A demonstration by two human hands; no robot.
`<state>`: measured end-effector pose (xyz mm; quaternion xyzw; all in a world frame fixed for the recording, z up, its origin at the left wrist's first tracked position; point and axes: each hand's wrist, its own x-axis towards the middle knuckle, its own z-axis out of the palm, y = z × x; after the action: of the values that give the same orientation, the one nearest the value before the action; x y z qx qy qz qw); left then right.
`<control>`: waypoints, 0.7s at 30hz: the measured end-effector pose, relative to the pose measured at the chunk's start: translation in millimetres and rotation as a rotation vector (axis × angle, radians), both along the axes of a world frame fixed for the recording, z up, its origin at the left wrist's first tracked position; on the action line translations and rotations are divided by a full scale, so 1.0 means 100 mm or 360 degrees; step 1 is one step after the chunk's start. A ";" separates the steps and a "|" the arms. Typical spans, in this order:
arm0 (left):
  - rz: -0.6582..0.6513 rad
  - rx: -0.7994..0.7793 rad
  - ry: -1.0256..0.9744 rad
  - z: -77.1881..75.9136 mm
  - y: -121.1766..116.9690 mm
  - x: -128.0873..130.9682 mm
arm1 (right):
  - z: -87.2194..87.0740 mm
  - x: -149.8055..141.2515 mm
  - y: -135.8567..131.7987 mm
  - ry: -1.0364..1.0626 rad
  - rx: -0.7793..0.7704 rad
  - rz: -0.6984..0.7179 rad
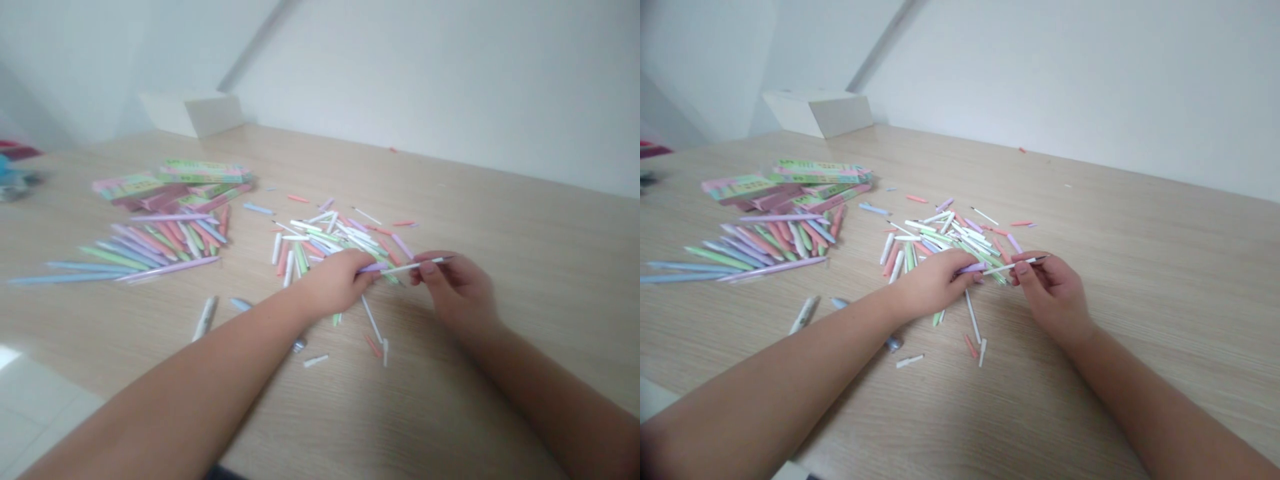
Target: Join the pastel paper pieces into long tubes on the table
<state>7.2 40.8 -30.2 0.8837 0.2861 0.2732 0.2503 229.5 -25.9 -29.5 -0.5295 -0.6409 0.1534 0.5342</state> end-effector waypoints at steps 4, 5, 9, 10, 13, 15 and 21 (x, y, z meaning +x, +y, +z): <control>-0.0021 -0.0011 0.0012 -0.01 0.00 0.00 | -0.02 -0.03 -0.02 0.0193 0.0014 0.0022; -0.0031 -0.0017 0.0015 -0.01 0.00 0.00 | -0.03 -0.03 -0.02 0.0226 0.0023 0.0010; -0.0060 -0.0039 0.0032 0.00 -0.01 -0.01 | -0.06 -0.05 -0.02 0.0388 0.0054 -0.0020; -0.0057 -0.0041 0.0036 0.00 -0.01 -0.01 | -0.06 -0.05 -0.02 0.0429 0.0068 -0.0013; -0.0036 -0.0054 0.0057 0.01 -0.02 0.00 | -0.06 -0.07 -0.02 0.0507 0.0115 0.0032; -0.0028 -0.0069 0.0071 0.02 -0.02 0.00 | -0.05 -0.08 -0.03 0.0522 0.0132 0.0058; -0.0099 -0.0075 0.0062 0.02 -0.03 0.00 | 0.00 -0.09 -0.07 0.0247 0.0090 -0.0014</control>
<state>6.8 37.8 -28.0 0.8911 0.2695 0.2412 0.2739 220.6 -33.3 -29.4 -0.5035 -0.5993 0.1733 0.5977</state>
